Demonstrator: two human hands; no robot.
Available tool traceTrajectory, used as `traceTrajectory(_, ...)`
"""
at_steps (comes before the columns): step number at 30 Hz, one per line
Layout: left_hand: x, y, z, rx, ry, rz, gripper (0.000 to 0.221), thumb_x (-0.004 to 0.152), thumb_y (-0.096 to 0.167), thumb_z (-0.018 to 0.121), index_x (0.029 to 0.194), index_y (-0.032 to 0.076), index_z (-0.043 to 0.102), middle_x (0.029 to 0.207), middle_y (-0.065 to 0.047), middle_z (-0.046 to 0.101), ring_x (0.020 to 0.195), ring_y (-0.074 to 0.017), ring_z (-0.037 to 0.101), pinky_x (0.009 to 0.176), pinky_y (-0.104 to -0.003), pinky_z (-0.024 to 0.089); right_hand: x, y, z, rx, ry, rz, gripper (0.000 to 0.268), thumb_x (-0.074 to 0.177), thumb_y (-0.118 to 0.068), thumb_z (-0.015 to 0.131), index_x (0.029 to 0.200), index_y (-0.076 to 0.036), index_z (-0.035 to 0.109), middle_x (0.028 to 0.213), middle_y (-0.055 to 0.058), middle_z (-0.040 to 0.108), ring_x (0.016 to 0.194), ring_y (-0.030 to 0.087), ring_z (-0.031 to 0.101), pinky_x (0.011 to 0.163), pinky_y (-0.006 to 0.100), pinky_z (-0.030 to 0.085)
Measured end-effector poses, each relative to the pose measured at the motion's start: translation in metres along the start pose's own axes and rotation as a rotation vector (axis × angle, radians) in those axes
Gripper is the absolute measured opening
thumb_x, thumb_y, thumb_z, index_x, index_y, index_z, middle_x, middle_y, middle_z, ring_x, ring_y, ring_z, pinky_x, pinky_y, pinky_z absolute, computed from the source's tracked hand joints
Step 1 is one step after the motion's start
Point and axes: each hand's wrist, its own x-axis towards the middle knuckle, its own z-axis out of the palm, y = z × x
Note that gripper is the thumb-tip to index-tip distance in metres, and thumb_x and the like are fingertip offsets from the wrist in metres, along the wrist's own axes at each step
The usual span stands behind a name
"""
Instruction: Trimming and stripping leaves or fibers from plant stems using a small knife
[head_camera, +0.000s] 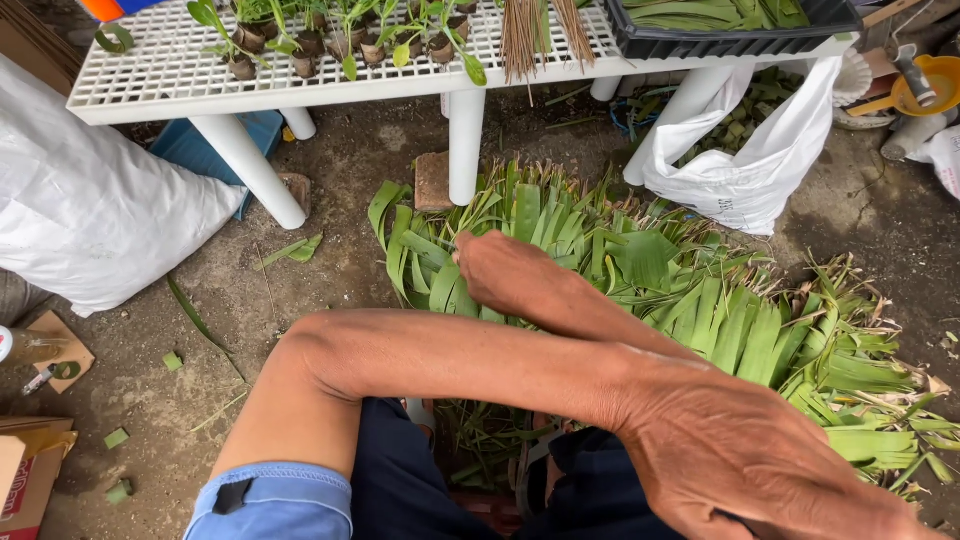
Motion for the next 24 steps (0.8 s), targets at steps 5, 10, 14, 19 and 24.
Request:
traceTrajectory(5, 0.005, -0.006, -0.004, 0.072, -0.012, 0.027, 0.088, 0.12, 0.055, 0.064, 0.17, 0.025, -0.002, 0.174, 0.007, 0.05, 0.151, -0.0188, 0.074, 0.126, -0.035, 0.063, 0.013, 0.0, -0.026, 0.047, 0.074, 0.029, 0.022, 0.103, -0.007, 0.044, 0.106, 0.012, 0.054, 0.114, 0.031, 0.063, 0.046, 0.022, 0.059, 0.037, 0.029, 0.052)
traceTrajectory(10, 0.044, -0.033, 0.009, 0.162, -0.011, 0.058, 0.095, 0.12, 0.059, 0.069, 0.17, 0.024, -0.004, 0.175, 0.008, 0.048, 0.15, -0.0177, 0.074, 0.126, -0.034, 0.062, 0.031, 0.006, -0.058, 0.11, 0.157, 0.073, 0.027, 0.108, -0.009, 0.039, 0.108, 0.015, 0.051, 0.128, 0.035, 0.06, 0.04, 0.018, 0.054, 0.03, 0.023, 0.049)
traceTrajectory(14, 0.023, -0.042, -0.024, 0.213, 0.012, 0.087, 0.098, 0.12, 0.061, 0.071, 0.17, 0.023, -0.005, 0.175, 0.008, 0.047, 0.149, -0.0171, 0.075, 0.125, -0.033, 0.062, 0.035, 0.011, -0.097, 0.069, 0.282, 0.107, 0.02, 0.111, -0.008, 0.04, 0.108, 0.007, 0.052, 0.075, 0.016, 0.061, 0.048, 0.023, 0.057, 0.04, 0.029, 0.053)
traceTrajectory(19, 0.026, -0.06, -0.027, 0.237, 0.18, 0.099, 0.085, 0.12, 0.049, 0.065, 0.166, 0.029, -0.003, 0.166, 0.014, 0.048, 0.137, -0.0119, 0.067, 0.13, -0.028, 0.057, 0.04, 0.031, -0.128, 0.144, 0.453, 0.279, 0.018, 0.112, -0.016, 0.047, 0.098, -0.008, 0.054, 0.083, 0.002, 0.05, 0.063, 0.012, 0.048, 0.06, 0.027, 0.048)
traceTrajectory(24, 0.023, -0.063, -0.037, 0.22, 0.248, 0.104, 0.07, 0.12, 0.044, 0.061, 0.16, 0.024, 0.007, 0.166, 0.01, 0.038, 0.132, -0.0115, 0.069, 0.124, -0.027, 0.062, 0.055, 0.083, -0.121, -0.02, 0.733, 0.062, 0.024, 0.103, -0.016, 0.067, 0.085, 0.0, 0.064, 0.069, 0.005, 0.057, 0.059, 0.017, 0.051, 0.059, 0.035, 0.048)
